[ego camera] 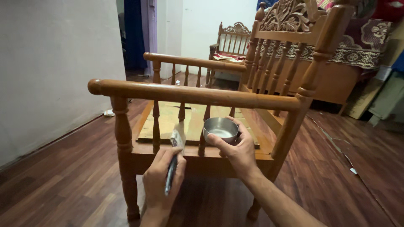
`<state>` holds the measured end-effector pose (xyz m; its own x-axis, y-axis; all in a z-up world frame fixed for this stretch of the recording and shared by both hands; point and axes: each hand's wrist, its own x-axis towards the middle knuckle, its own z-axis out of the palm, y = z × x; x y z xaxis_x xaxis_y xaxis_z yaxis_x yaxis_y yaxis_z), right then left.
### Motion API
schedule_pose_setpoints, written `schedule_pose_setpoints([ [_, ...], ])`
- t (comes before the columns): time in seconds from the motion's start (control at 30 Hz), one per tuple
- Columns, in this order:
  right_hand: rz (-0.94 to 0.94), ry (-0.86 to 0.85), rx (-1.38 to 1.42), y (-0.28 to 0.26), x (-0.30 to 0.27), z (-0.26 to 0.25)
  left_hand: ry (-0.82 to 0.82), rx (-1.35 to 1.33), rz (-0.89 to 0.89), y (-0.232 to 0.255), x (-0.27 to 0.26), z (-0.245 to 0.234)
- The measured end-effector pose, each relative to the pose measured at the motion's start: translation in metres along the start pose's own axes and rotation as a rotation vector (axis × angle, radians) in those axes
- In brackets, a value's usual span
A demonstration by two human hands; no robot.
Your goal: The person applies a clear coating to the wooden surfaces of a chair using a paintbrush and a small metal cup of liquid.
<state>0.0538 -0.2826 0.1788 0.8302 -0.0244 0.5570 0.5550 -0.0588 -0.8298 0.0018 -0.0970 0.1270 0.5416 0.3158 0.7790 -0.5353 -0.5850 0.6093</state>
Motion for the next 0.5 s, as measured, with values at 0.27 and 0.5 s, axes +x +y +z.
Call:
schedule_pose_setpoints([
  [0.27, -0.005, -0.003, -0.022, -0.003, 0.001, 0.000, -0.010, -0.024, 0.012, -0.014, -0.015, 0.002],
  [0.5, -0.020, 0.003, 0.029, -0.006, -0.002, -0.004, -0.097, 0.058, -0.042, -0.016, -0.014, 0.007],
])
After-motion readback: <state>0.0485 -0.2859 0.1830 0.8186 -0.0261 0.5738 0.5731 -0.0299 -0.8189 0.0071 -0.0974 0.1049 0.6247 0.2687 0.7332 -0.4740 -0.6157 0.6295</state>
